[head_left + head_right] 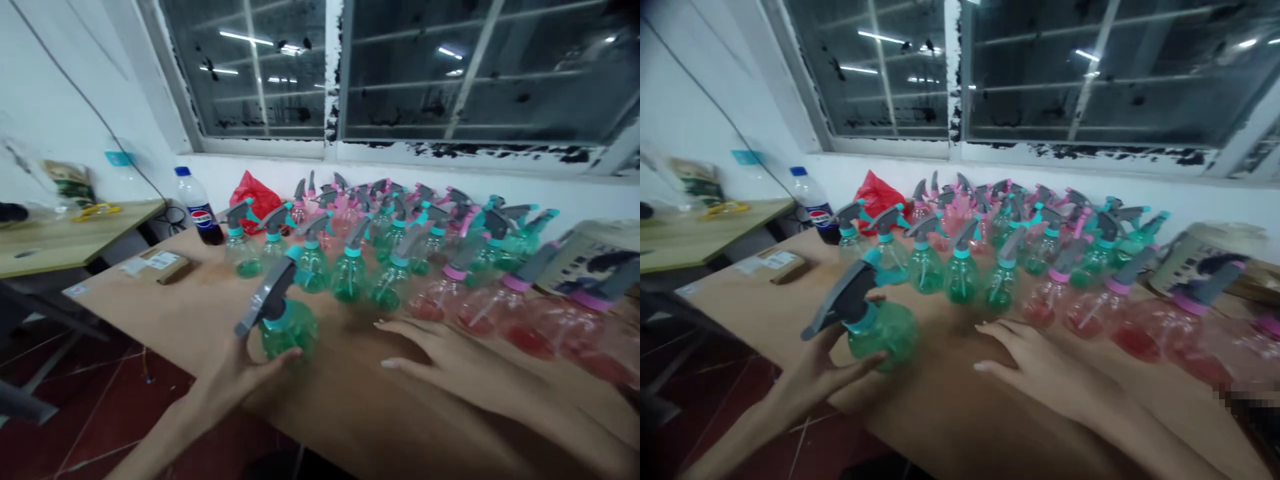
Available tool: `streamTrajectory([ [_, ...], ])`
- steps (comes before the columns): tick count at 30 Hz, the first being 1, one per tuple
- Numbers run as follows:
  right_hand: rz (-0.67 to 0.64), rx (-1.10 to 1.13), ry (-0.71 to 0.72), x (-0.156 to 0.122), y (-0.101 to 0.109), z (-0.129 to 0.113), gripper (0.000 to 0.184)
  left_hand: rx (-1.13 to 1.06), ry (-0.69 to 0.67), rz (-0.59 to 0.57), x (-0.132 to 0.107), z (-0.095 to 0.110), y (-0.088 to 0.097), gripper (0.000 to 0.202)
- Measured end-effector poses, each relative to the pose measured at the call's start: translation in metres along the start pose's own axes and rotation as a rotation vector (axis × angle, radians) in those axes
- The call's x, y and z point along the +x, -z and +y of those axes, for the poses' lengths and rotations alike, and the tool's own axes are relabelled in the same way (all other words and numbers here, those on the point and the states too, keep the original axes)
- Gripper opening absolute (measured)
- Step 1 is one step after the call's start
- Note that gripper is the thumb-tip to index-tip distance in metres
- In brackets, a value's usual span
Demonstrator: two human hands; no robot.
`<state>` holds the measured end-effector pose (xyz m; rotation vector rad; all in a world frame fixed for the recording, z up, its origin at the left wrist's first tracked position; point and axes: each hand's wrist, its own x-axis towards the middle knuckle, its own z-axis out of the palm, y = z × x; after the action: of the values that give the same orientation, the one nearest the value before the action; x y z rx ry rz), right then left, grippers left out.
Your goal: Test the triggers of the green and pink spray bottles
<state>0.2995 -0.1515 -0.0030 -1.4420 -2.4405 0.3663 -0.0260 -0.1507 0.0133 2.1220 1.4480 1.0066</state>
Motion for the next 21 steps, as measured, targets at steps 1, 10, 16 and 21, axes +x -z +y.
streamTrajectory([
  [1,-0.005,0.015,0.018,0.010,0.000,-0.009,0.053,0.008,0.057,0.049,-0.002,-0.008,0.014,0.045],
  [10,-0.133,0.181,0.213,0.094,-0.031,-0.075,0.037,-0.024,0.176,0.249,0.039,-0.097,0.127,0.029],
  [16,-0.026,0.262,0.097,0.157,-0.053,-0.104,0.031,-0.083,0.133,0.148,0.097,-0.172,0.158,0.048],
  [21,0.037,0.250,0.060,0.199,-0.059,-0.129,0.035,-0.141,0.026,0.039,0.129,-0.203,0.154,0.047],
])
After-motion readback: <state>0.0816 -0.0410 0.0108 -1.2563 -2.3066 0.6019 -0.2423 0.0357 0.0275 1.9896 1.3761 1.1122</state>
